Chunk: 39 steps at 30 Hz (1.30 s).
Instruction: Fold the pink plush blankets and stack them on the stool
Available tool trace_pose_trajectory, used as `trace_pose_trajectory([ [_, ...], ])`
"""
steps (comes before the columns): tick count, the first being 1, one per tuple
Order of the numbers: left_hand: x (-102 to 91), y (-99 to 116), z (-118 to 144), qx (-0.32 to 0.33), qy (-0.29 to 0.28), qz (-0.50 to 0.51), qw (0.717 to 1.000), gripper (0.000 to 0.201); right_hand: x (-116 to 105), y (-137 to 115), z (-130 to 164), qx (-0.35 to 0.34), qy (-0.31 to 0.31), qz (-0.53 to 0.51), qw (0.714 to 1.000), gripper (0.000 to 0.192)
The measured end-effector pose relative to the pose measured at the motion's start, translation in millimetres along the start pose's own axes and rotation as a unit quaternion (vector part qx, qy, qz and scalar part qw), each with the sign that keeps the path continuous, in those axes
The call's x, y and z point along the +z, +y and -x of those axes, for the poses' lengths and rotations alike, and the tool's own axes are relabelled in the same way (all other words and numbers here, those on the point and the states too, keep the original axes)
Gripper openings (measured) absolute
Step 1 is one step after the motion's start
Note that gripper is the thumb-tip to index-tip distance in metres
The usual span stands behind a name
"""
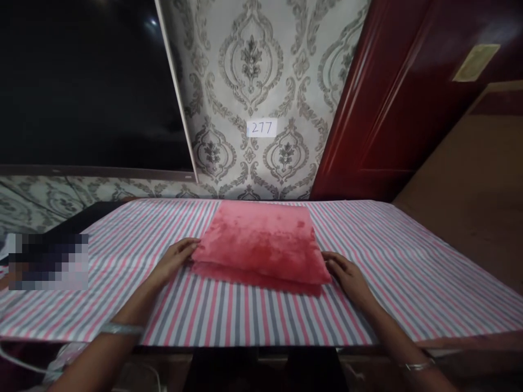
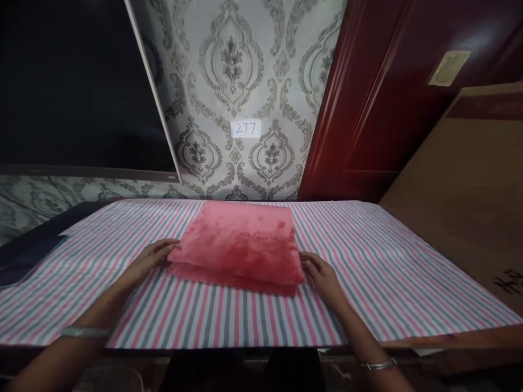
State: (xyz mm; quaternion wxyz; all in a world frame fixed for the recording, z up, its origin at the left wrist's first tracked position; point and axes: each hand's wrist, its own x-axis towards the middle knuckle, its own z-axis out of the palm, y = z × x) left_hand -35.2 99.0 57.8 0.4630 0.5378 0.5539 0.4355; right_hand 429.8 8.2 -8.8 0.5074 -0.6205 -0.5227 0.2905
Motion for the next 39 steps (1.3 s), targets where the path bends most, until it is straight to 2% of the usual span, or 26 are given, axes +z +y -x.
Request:
trace_pose_trajectory([
  [4,16.1,4.7,-4.6,0.012,0.031,-0.084,0.996,0.055,12.1,-20.4,2.5,0.047,-0.023,-0.011,0.999,0.056],
  [8,21.9,1.9,-9.3,0.05,0.064,-0.153,0.985,0.048,25.9,-29.8,9.3,0.026,-0.026,0.073,0.997,0.053],
  [11,21.1,1.6,-9.6,0.064,0.054,-0.128,0.988,0.047,30.9,-31.1,11.5,0.002,0.008,0.118,0.993,0.049],
  [16,22.0,-1.7,-4.0,0.016,0.03,-0.028,0.999,0.05,36.5,-23.7,10.0,0.007,0.036,0.066,0.997,0.046],
  [23,19.6,-14.7,2.3,-0.029,-0.011,0.028,0.999,0.058,32.9,-5.4,11.0,0.035,0.032,0.009,0.999,0.065],
  [25,15.9,-23.0,-2.4,-0.027,-0.003,0.025,0.999,0.06,30.8,-9.6,11.9,0.008,0.054,0.025,0.998,0.069],
  [27,10.9,-29.1,-10.5,-0.03,0.003,-0.005,1.0,0.062,30.9,-19.7,10.8,-0.07,0.089,0.091,0.989,0.067],
  [29,6.8,-26.3,-20.2,-0.01,0.028,-0.074,0.997,0.061,35.4,-34.6,5.8,-0.163,0.112,0.172,0.965,0.061],
  [31,8.2,-10.7,-29.4,0.058,0.077,-0.169,0.981,0.056,45.9,-53.2,-3.9,-0.22,0.094,0.239,0.941,0.056],
  [33,20.1,14.3,-36.4,0.163,0.107,-0.262,0.945,0.055,62.0,-73.6,-17.9,-0.235,0.058,0.298,0.924,0.054],
  [35,43.0,39.2,-40.9,0.254,0.064,-0.343,0.902,0.06,80.8,-92.8,-33.6,-0.225,0.012,0.35,0.909,0.056],
  [37,71.3,54.1,-42.9,0.293,-0.004,-0.409,0.864,0.064,98.5,-107.0,-47.7,-0.205,-0.029,0.393,0.896,0.059],
  [39,96.3,54.5,-42.5,0.306,-0.036,-0.465,0.83,0.066,111.7,-112.3,-57.3,-0.183,-0.055,0.425,0.885,0.062],
])
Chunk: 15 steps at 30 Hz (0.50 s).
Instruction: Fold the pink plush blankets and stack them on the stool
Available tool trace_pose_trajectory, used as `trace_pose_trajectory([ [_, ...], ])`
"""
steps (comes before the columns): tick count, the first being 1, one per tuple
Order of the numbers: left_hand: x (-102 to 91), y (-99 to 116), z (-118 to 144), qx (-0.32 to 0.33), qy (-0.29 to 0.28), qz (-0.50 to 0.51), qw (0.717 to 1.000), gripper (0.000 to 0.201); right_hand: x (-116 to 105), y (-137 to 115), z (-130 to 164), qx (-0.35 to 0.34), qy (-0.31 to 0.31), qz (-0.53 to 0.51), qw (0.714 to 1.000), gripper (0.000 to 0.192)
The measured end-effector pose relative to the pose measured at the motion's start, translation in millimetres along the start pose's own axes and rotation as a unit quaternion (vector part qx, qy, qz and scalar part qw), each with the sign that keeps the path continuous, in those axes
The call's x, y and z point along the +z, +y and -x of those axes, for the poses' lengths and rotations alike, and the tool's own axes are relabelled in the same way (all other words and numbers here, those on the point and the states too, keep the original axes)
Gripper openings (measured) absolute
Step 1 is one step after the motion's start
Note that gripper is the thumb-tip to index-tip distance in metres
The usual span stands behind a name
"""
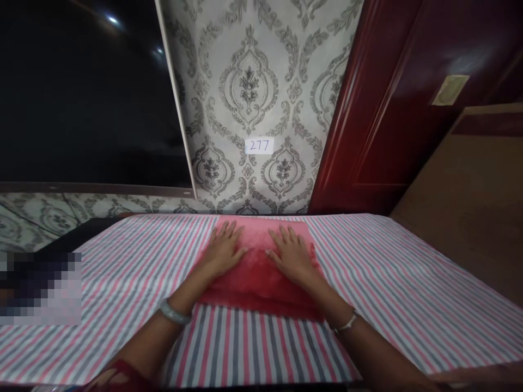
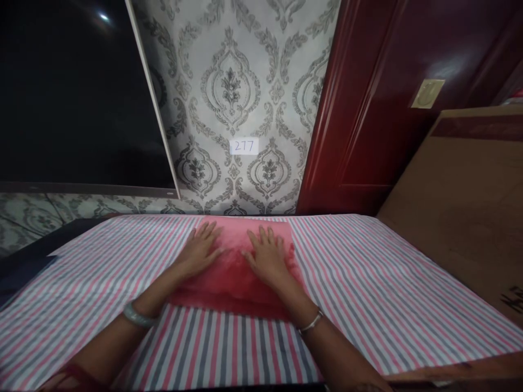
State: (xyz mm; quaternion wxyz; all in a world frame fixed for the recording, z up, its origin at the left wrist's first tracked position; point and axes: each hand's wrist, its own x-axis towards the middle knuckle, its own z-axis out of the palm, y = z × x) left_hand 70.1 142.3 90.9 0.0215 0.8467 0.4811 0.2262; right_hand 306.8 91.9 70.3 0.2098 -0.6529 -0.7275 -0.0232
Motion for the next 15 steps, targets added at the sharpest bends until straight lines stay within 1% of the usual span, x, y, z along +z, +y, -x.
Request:
trace_pose_trajectory([
  [1,8.9,5.7,-0.2,0.0,-0.014,-0.022,1.0,0.067,4.0,-1.7,-3.3,0.007,-0.014,0.01,1.0,0.064],
  [3,26.8,9.7,5.6,-0.023,-0.037,-0.054,0.998,0.069,14.4,-0.3,-3.5,0.018,-0.032,0.027,0.999,0.067],
  [6,46.2,5.6,18.8,-0.053,-0.056,-0.073,0.994,0.072,30.5,6.7,4.4,0.017,-0.03,0.041,0.999,0.068],
  [10,55.1,-1.0,25.2,-0.043,-0.05,-0.073,0.995,0.074,41.0,11.6,10.2,0.016,-0.021,0.043,0.999,0.067],
  [15,56.9,-3.7,23.5,-0.038,-0.042,-0.087,0.995,0.071,41.3,11.5,8.1,0.012,-0.03,0.031,0.999,0.065],
])
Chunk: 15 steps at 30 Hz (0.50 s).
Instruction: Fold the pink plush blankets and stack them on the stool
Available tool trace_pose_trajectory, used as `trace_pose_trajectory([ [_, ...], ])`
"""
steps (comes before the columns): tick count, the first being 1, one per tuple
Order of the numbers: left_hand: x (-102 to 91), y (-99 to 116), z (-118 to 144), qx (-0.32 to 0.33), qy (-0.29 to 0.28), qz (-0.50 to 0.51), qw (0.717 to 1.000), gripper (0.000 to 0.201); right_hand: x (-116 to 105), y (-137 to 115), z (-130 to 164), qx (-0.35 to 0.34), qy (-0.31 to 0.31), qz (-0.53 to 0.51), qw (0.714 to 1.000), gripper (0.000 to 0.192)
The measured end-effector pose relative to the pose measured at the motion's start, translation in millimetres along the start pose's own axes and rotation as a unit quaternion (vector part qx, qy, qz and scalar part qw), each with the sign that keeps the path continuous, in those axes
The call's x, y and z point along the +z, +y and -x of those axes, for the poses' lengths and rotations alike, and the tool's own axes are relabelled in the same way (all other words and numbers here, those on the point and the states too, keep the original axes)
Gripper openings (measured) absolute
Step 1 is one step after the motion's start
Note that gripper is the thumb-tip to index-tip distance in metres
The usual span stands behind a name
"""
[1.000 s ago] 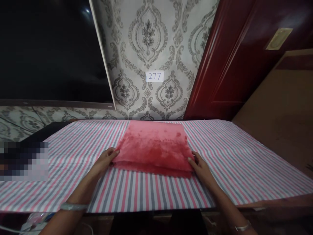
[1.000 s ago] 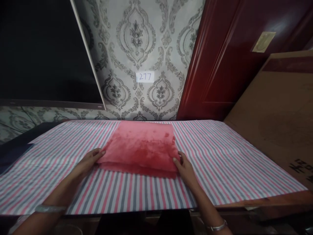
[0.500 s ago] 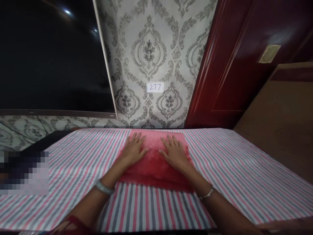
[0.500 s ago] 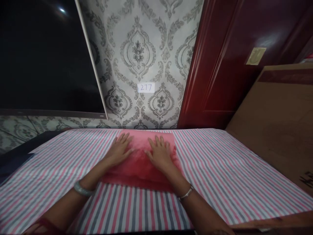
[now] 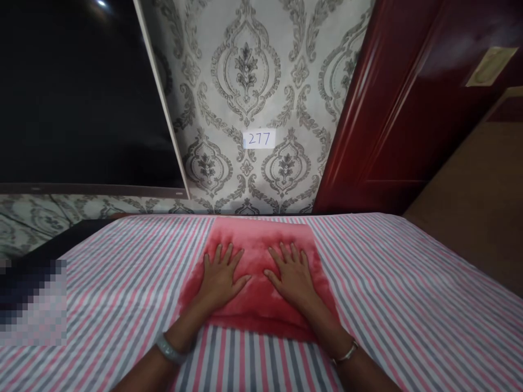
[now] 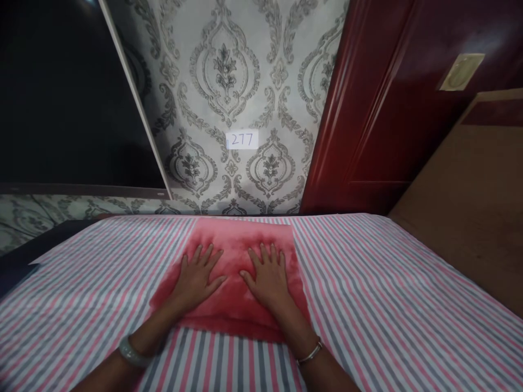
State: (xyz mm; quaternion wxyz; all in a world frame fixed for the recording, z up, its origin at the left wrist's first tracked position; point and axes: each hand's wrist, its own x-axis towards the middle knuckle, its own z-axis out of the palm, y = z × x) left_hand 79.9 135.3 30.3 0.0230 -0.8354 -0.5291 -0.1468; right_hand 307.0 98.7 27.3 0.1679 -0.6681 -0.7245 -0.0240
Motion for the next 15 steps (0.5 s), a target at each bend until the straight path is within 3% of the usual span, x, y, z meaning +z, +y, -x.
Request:
trace_pose_trajectory([
  [15,-17.2,10.3,1.9,-0.015,-0.01,-0.043,0.999,0.067,-15.6,-8.9,-1.5,0.023,-0.055,0.002,0.998,0.067],
])
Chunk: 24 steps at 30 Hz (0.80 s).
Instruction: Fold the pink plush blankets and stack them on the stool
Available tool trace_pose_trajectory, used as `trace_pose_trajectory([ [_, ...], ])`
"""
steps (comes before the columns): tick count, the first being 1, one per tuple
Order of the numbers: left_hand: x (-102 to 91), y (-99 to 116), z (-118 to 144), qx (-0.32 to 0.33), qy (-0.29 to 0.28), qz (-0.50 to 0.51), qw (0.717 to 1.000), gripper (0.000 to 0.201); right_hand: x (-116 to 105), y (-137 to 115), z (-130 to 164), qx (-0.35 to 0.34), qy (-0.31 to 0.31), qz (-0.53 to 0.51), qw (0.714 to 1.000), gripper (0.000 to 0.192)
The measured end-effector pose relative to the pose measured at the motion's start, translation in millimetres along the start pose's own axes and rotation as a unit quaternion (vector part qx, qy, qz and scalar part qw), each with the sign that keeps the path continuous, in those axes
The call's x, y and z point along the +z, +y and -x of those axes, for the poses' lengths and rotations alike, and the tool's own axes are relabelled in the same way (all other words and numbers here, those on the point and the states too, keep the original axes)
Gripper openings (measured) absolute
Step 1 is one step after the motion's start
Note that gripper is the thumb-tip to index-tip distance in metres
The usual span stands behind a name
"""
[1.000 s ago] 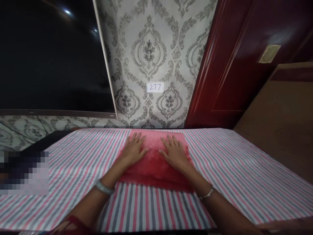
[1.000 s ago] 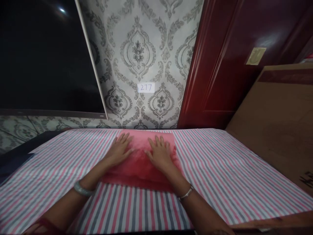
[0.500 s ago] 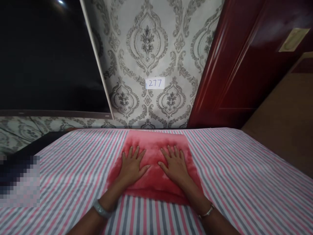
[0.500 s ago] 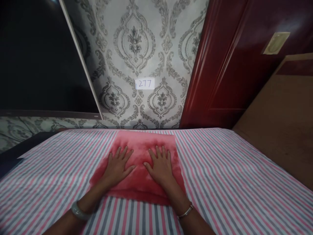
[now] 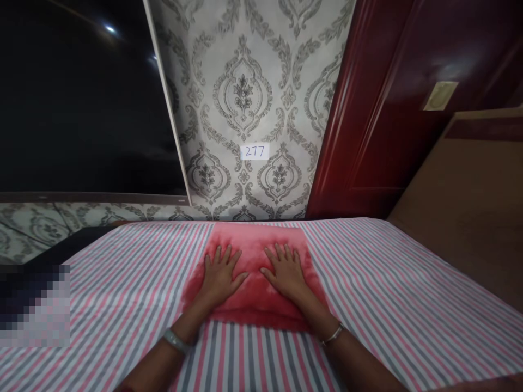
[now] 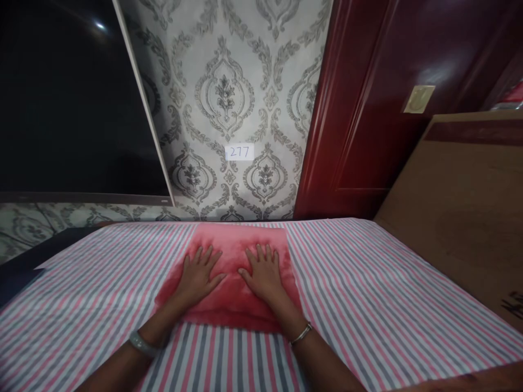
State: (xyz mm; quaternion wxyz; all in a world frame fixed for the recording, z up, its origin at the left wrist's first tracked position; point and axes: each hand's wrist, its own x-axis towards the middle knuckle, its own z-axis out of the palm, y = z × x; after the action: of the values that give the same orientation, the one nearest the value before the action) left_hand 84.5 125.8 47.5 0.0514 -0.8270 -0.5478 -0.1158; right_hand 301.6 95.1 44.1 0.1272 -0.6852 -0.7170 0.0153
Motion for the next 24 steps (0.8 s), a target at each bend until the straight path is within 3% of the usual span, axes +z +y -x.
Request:
trace_pose_trajectory([
  [5,-28.0,9.8,2.5,0.011,-0.036,0.008,0.999,0.064,-22.1,-18.5,-15.0,-0.04,-0.054,-0.031,0.997,0.059],
  [8,-35.6,16.1,11.2,-0.005,-0.015,-0.008,1.0,0.066,-31.2,-31.3,-37.0,-0.078,-0.067,-0.049,0.993,0.055],
  [14,-7.9,10.9,31.3,-0.072,-0.026,-0.046,0.996,0.076,-12.1,-38.2,-63.8,-0.106,-0.067,-0.039,0.991,0.06],
  [18,8.8,7.1,35.5,-0.071,-0.021,-0.051,0.996,0.075,5.8,-33.8,-60.7,-0.112,-0.052,-0.034,0.992,0.061],
  [24,14.2,6.9,34.0,-0.061,0.013,-0.056,0.996,0.073,14.3,-31.2,-60.6,-0.111,-0.04,-0.035,0.992,0.06],
])
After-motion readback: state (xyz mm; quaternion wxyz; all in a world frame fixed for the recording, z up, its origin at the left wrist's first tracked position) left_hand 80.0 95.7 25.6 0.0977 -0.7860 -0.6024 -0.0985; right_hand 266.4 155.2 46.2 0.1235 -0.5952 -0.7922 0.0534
